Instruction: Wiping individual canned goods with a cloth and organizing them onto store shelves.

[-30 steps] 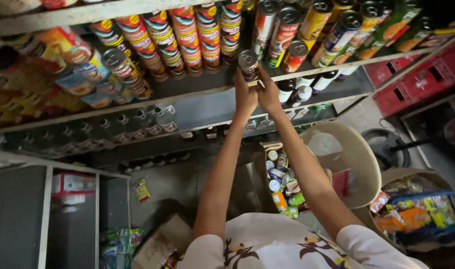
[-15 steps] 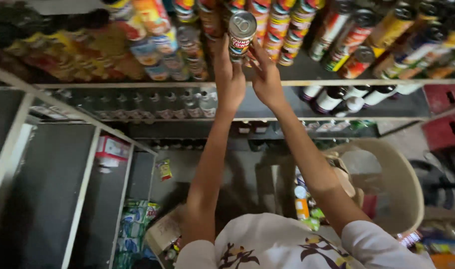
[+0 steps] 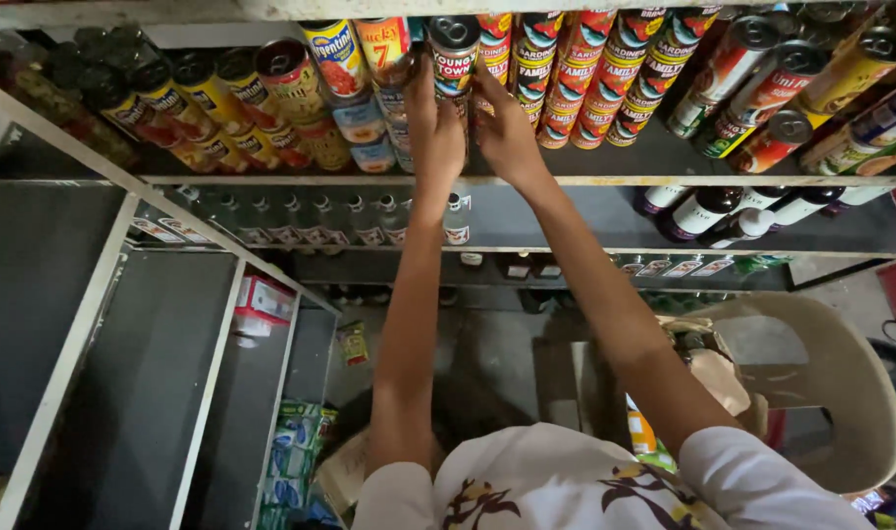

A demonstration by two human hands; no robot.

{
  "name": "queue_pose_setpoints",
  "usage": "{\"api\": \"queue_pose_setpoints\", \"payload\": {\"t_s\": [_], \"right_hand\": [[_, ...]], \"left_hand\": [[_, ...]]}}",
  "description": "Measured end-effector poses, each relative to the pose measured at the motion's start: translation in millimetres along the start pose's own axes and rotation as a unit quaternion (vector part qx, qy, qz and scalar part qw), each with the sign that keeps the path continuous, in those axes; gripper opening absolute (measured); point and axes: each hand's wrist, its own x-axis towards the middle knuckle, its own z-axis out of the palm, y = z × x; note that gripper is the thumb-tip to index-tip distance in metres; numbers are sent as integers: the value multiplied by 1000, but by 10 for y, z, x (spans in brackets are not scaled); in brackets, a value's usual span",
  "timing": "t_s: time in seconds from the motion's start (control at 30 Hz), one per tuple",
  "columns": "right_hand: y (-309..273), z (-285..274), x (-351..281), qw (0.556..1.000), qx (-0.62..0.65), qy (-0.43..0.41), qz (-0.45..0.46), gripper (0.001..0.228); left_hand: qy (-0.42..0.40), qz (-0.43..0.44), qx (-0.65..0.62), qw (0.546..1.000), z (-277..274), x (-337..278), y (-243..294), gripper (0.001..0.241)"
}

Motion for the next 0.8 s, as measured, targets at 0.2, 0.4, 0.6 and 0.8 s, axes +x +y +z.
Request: {"api": "queue_pose_setpoints", "payload": {"t_s": [0.2,0.4,0.6,0.8], "right_hand": [[-100,57,59,1000,-21,-3,-5,85],[-68,106,41,1000,-25,0,-13,88],[37,96,43,999,-43,3,-16,83],[50,84,77,997,-71,6,-33,79]], "left_hand": [[20,67,92,993,9,67,-228,58],[46,35,57,997,-1,-43,-146,53],[55,37,85,994,-45,-135,76,56],[31,54,79,995,-61,-125,71,57]]}}
